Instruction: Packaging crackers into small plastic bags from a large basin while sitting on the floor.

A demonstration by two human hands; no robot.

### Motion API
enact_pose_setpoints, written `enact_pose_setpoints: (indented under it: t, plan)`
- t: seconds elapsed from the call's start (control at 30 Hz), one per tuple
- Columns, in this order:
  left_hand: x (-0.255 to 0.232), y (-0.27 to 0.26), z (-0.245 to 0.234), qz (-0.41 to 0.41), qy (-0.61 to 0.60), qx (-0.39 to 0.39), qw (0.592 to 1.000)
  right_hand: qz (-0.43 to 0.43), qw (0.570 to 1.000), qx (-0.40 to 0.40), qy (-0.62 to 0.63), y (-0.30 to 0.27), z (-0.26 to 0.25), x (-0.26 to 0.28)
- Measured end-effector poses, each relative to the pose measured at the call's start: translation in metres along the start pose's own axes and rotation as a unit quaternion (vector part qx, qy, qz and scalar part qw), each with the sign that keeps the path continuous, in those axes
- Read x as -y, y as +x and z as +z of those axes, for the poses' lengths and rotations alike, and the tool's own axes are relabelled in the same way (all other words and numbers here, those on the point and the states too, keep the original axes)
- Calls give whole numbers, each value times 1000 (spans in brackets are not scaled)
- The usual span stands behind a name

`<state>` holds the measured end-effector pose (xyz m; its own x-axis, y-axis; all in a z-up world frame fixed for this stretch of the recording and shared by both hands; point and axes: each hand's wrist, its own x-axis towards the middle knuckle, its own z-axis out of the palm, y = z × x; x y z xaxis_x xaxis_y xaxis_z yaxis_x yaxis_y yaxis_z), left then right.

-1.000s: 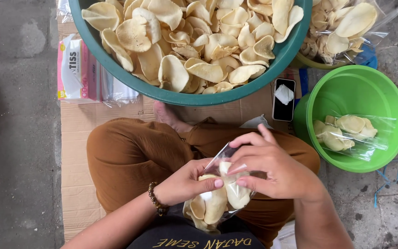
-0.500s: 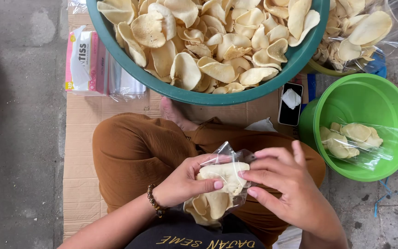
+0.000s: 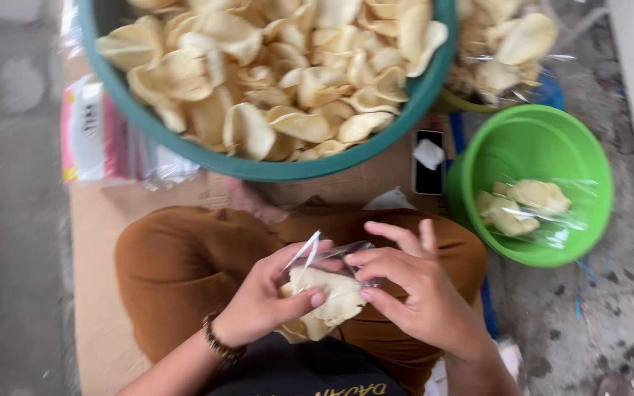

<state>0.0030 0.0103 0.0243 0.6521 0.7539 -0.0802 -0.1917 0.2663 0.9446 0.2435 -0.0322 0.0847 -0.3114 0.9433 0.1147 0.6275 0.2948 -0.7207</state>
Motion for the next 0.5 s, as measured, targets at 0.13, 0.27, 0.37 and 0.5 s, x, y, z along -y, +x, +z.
enact_pose_setpoints:
  t: [0.13,0.27,0.37,0.5]
  plan:
    - [-5,13,5,47,45,56,996,38,993,-23,112,-17,-12,-21]
    - [-8,20,-3,75,95,30,992,93,961,-252,62,-60,-56,-66]
    - [-3,19,-13,70,106,-10,992,178,889,-418,-55,-94,-86,-125]
    - [13,16,-22,9,137,-70,988,274,794,-519,-158,-112,-103,-233]
